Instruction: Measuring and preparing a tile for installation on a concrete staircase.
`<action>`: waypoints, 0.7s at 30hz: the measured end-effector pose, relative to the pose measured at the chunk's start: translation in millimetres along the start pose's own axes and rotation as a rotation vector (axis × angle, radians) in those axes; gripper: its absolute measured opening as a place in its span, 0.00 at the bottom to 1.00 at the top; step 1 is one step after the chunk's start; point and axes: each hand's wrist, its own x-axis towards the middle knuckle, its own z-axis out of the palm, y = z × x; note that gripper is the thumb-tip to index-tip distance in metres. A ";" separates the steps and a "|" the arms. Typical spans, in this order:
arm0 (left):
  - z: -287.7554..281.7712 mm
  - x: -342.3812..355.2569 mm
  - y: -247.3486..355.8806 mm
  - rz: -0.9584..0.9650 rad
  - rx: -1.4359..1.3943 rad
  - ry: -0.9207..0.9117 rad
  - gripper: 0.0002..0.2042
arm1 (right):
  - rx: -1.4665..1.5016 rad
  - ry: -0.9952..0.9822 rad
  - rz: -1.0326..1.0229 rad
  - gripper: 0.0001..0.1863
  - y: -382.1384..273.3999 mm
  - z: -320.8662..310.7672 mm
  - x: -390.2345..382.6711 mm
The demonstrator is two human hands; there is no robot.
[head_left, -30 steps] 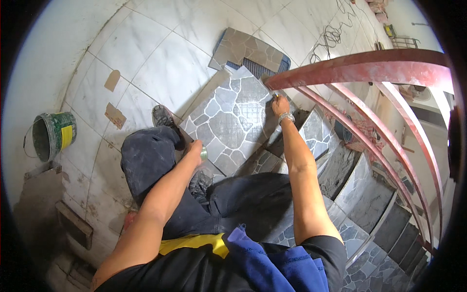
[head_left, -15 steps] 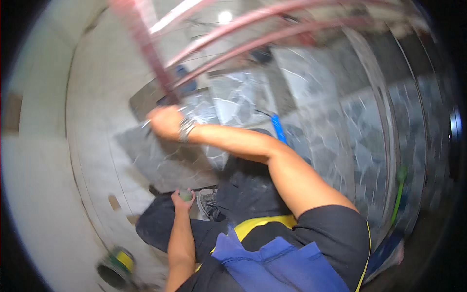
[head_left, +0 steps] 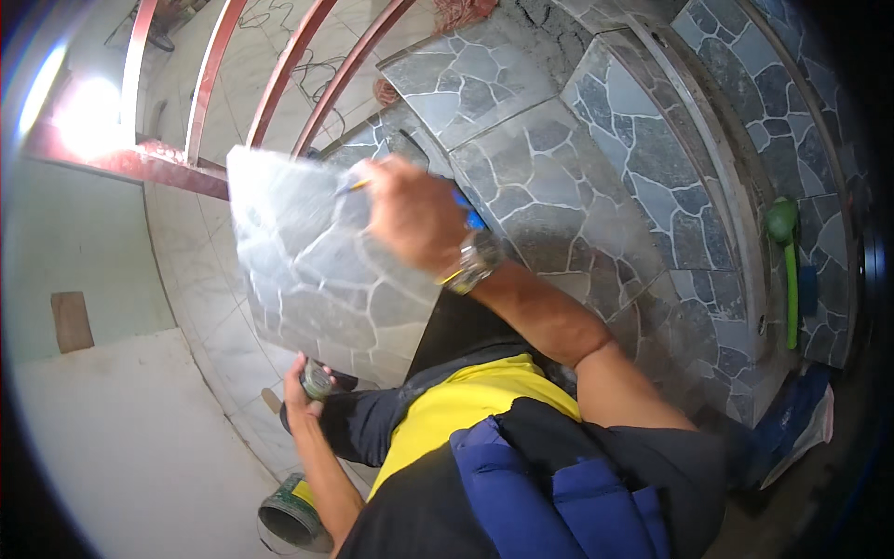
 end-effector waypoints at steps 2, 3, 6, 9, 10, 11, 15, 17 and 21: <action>43.6 -17.0 21.4 0.059 0.121 -0.104 0.13 | -0.039 0.088 0.090 0.13 46.1 -36.7 -9.4; 64.8 -24.7 31.0 0.092 0.161 -0.177 0.14 | -0.068 0.139 0.104 0.14 69.3 -52.7 -16.8; 139.4 -41.6 63.5 0.177 0.412 -0.387 0.15 | -0.158 0.234 0.308 0.14 134.8 -90.1 -46.8; 193.3 -30.5 89.2 0.152 0.660 -0.507 0.14 | -0.200 0.247 0.390 0.15 186.2 -110.7 -76.2; 210.6 -26.1 92.4 0.159 0.719 -0.497 0.14 | -0.233 0.260 0.438 0.15 198.0 -116.2 -85.8; 227.2 -25.7 95.4 0.168 0.776 -0.484 0.14 | -0.235 0.252 0.426 0.15 205.1 -119.6 -91.5; 271.4 -26.5 104.0 0.164 0.930 -0.457 0.13 | -0.246 0.258 0.494 0.15 225.5 -128.8 -110.1; 287.1 -30.6 104.6 0.144 0.964 -0.410 0.13 | -0.235 0.268 0.504 0.14 239.1 -128.4 -116.2; 297.8 -28.9 102.2 0.156 0.982 -0.385 0.14 | -0.260 0.237 0.464 0.14 258.7 -124.8 -120.1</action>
